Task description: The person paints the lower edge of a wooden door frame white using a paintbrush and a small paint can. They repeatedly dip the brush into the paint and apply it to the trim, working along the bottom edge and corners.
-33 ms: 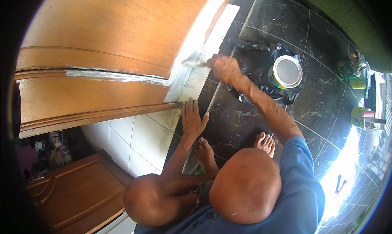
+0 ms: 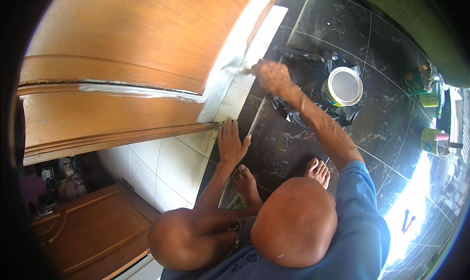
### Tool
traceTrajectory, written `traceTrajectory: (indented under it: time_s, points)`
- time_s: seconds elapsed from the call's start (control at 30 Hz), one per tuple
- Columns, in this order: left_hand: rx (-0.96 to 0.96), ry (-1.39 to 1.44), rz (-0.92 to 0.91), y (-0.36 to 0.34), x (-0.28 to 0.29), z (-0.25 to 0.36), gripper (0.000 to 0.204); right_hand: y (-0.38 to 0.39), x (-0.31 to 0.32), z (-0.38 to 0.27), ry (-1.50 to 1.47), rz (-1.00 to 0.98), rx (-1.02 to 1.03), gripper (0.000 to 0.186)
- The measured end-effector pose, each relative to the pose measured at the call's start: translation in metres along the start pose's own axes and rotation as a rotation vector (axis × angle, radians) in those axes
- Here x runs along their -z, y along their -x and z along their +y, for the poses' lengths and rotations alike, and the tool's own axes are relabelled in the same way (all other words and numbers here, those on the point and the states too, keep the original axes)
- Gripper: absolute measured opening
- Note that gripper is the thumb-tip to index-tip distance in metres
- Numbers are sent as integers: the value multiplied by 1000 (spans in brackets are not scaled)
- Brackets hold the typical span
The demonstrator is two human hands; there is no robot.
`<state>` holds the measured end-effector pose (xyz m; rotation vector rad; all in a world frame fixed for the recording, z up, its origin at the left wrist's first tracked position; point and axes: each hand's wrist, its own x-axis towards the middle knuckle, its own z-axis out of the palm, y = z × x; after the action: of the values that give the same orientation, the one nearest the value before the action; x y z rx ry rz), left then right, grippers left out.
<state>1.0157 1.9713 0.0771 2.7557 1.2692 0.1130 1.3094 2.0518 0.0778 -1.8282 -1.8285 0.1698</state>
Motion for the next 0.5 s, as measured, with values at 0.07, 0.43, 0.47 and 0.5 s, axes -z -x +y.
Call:
traceTrajectory:
  time_s: [0.07,0.43,0.47,0.5]
  points:
    - [-18,-37,45,-2,0,-5,74,-22,13,18,76,-12,-89,18]
    - [-87,-105,116,-15,-13,-7,78,-44,17,43,-24,255,-258,14]
    - [-89,-93,116,-15,-14,-6,78,-34,9,37,-74,219,-252,15]
    - [-86,-91,120,-15,-10,-7,78,-27,4,22,-133,186,-238,18]
